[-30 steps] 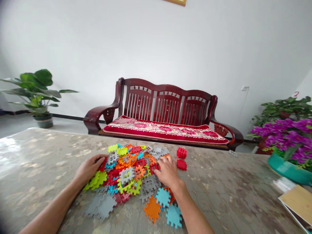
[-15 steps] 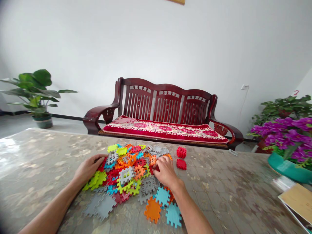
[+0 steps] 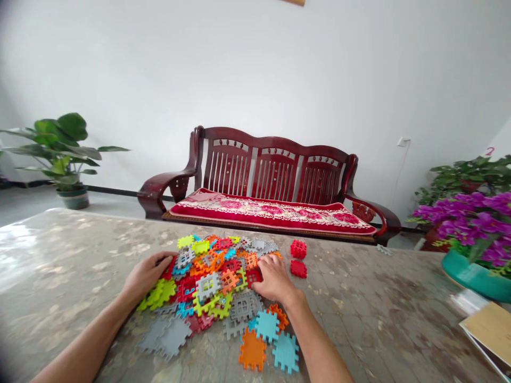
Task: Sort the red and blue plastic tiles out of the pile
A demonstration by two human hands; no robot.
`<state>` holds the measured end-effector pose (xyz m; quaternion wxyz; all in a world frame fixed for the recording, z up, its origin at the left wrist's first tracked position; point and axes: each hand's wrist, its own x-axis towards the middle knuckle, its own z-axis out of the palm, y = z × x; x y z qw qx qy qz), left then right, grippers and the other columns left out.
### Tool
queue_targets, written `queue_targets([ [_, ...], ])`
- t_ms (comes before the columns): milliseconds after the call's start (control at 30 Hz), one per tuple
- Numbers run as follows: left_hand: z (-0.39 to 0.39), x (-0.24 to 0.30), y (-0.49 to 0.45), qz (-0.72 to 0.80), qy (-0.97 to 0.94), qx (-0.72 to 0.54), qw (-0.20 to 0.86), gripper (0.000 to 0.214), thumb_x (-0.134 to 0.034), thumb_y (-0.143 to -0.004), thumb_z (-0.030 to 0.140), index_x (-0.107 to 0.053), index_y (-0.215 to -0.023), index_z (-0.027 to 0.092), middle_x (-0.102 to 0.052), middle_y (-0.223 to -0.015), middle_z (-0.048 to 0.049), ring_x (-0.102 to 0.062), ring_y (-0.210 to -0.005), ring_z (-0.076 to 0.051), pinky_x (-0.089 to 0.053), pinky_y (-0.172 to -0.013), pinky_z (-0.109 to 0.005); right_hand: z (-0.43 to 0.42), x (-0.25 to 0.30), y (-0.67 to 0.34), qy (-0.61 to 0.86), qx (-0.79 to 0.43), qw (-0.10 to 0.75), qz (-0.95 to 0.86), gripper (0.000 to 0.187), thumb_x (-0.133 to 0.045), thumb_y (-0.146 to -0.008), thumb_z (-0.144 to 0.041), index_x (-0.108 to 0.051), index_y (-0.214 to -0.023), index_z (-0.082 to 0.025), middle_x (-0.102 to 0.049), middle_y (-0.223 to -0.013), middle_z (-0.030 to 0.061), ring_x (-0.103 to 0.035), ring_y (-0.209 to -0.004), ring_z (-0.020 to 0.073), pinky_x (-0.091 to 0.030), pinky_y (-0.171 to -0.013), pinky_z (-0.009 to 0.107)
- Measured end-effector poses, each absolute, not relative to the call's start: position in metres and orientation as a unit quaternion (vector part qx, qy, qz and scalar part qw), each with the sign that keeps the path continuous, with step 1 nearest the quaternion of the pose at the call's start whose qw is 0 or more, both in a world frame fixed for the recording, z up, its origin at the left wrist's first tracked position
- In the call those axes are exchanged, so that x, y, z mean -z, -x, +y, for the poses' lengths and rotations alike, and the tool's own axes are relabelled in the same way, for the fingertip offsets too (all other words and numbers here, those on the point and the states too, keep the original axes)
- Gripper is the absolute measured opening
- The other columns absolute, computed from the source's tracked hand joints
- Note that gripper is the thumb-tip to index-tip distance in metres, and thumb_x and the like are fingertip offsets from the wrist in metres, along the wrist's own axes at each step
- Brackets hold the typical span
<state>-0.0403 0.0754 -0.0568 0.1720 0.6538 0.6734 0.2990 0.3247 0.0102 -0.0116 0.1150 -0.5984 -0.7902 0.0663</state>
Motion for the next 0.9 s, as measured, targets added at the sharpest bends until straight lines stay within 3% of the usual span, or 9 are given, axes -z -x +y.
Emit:
queue_targets([
  [133,0.077,0.058,0.042,0.669,-0.657,-0.3,0.176,0.04,-0.043,-0.086,0.046,-0.072,-0.106,0.029,-0.074,-0.107,0.0015,-0.067,-0.099,-0.021,-0.047,-0.085,-0.024,0.009,0.01,-0.325,0.607,-0.079,0.146,-0.777,0.04,-0.076,-0.063,-0.037,-0.059,-0.096,-0.021,-0.06,-0.108,0.0055,-0.048,-0.107,0.0254,-0.035,-0.092,0.036],
  [400,0.076,0.057,0.041,0.668,-0.658,-0.3,0.174,0.04,-0.043,-0.085,0.046,-0.072,-0.105,0.028,-0.075,-0.106,0.0014,-0.067,-0.098,-0.021,-0.047,-0.085,-0.024,0.004,0.007,-0.317,0.614,-0.074,0.194,-0.762,0.039,-0.077,-0.059,-0.029,-0.062,-0.095,-0.024,-0.063,-0.094,0.0023,-0.052,-0.097,0.023,-0.037,-0.081,0.031],
  [600,0.076,0.059,0.042,0.667,-0.653,-0.312,0.176,0.039,-0.045,-0.084,0.046,-0.072,-0.104,0.029,-0.075,-0.104,0.002,-0.067,-0.097,-0.02,-0.047,-0.085,-0.024,0.016,0.01,-0.327,0.63,-0.117,0.317,-0.699,0.009,-0.064,-0.068,-0.018,-0.062,-0.076,-0.022,-0.064,-0.08,-0.0002,-0.058,-0.079,0.0171,-0.041,-0.072,0.027],
  [733,0.077,0.059,0.042,0.666,-0.652,-0.318,0.175,0.037,-0.046,-0.083,0.046,-0.073,-0.103,0.03,-0.076,-0.103,0.0028,-0.068,-0.095,-0.02,-0.048,-0.083,-0.023,0.022,0.007,-0.344,0.631,-0.097,0.398,-0.658,0.002,-0.061,-0.071,-0.022,-0.06,-0.073,-0.022,-0.064,-0.076,-0.0007,-0.058,-0.072,0.016,-0.042,-0.068,0.027],
  [900,0.077,0.058,0.042,0.666,-0.652,-0.316,0.177,0.038,-0.047,-0.082,0.046,-0.074,-0.102,0.029,-0.076,-0.102,0.0029,-0.068,-0.094,-0.021,-0.049,-0.083,-0.024,0.021,0.011,-0.363,0.615,-0.129,0.331,-0.704,0.015,-0.059,-0.064,-0.015,-0.064,-0.076,-0.022,-0.069,-0.08,-0.0008,-0.062,-0.079,0.0172,-0.044,-0.075,0.028],
])
